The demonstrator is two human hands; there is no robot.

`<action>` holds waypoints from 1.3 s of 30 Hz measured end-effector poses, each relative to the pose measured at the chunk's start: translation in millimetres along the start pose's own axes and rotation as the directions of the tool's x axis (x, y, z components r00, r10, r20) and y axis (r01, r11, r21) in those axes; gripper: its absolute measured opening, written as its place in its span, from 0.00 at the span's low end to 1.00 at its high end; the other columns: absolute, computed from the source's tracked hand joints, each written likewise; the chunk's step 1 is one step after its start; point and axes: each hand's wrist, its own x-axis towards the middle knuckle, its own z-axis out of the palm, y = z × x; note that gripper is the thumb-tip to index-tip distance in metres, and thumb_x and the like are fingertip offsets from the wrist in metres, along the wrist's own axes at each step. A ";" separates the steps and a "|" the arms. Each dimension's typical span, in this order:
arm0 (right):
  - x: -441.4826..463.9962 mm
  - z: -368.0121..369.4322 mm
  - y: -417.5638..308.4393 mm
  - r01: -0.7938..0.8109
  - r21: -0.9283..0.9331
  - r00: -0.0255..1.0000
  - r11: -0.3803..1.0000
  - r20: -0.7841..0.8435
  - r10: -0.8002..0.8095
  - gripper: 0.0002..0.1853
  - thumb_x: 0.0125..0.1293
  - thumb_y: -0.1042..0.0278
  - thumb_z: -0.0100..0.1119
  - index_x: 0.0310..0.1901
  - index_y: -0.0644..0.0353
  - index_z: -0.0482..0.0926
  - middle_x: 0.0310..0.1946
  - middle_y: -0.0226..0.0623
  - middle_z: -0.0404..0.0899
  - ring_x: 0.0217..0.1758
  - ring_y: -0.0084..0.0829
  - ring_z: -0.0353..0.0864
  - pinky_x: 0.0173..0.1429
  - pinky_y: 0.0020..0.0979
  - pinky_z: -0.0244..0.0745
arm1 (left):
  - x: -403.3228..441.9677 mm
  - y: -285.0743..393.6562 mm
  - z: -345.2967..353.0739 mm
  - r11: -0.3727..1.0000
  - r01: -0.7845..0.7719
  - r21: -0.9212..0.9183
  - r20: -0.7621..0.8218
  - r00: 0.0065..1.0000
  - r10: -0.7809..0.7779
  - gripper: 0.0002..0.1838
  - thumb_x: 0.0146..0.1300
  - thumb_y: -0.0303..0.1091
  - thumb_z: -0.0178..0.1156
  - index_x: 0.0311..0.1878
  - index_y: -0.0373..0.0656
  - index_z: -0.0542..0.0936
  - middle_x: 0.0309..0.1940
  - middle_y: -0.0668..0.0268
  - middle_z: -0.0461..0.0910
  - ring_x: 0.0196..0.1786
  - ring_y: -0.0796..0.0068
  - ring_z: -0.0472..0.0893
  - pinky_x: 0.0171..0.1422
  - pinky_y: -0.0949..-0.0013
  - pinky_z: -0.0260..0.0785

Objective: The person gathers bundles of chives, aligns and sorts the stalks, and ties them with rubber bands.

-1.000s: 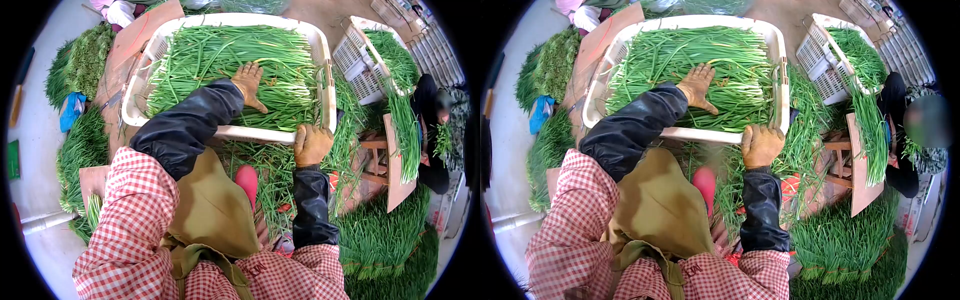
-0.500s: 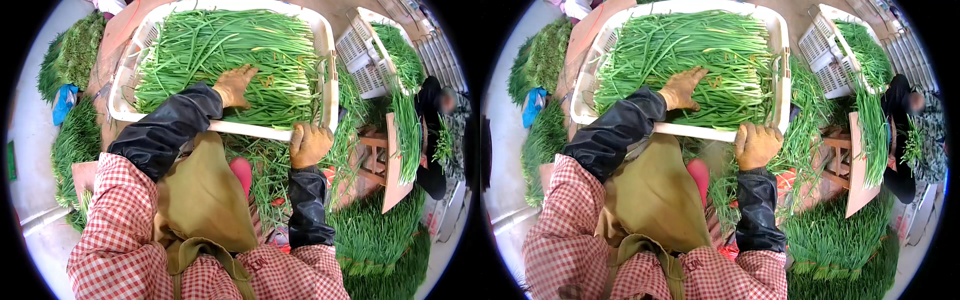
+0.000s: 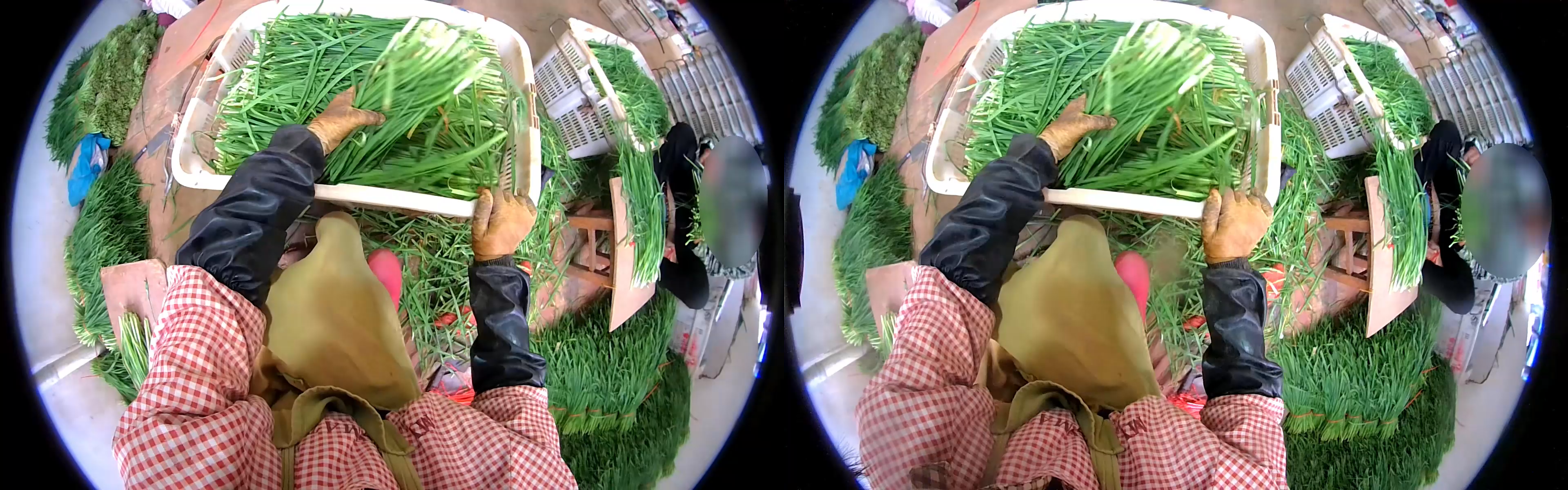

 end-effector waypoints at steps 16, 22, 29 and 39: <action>82.9 72.9 27.5 -0.796 0.570 0.561 0.205 0.567 0.603 0.30 0.67 0.40 0.49 0.44 0.66 0.75 0.37 0.47 0.83 0.31 0.36 0.82 0.31 0.34 0.73 | 9.2 -18.0 -18.9 0.941 0.053 -0.333 0.066 0.997 -0.033 0.33 0.50 0.40 0.69 0.60 0.38 0.72 0.51 0.61 0.78 0.55 0.67 0.73 0.66 0.67 0.58; 100.0 108.6 63.6 -0.762 -0.027 0.360 0.647 0.812 0.459 0.27 0.65 0.42 0.52 0.42 0.65 0.78 0.27 0.46 0.83 0.26 0.37 0.81 0.31 0.36 0.74 | 12.9 -21.7 -17.9 0.970 0.071 -0.234 0.095 0.994 -0.050 0.33 0.49 0.40 0.69 0.59 0.39 0.72 0.52 0.61 0.77 0.56 0.67 0.72 0.65 0.66 0.58; 113.6 106.5 42.7 -0.634 -0.043 0.690 0.772 0.417 0.591 0.19 0.57 0.52 0.59 0.42 0.59 0.82 0.36 0.46 0.84 0.41 0.45 0.82 0.43 0.37 0.74 | -6.7 5.9 -20.6 0.895 0.039 -0.444 0.220 0.973 0.067 0.37 0.48 0.36 0.70 0.62 0.36 0.69 0.53 0.60 0.76 0.56 0.66 0.72 0.67 0.68 0.57; 116.2 92.8 15.2 -0.269 0.116 0.963 0.956 0.001 0.271 0.21 0.60 0.53 0.60 0.46 0.62 0.79 0.40 0.49 0.82 0.43 0.46 0.81 0.46 0.40 0.75 | -19.0 19.4 -15.4 0.964 0.028 -0.265 0.252 0.967 0.041 0.39 0.49 0.35 0.70 0.64 0.37 0.66 0.52 0.62 0.76 0.56 0.70 0.72 0.65 0.70 0.59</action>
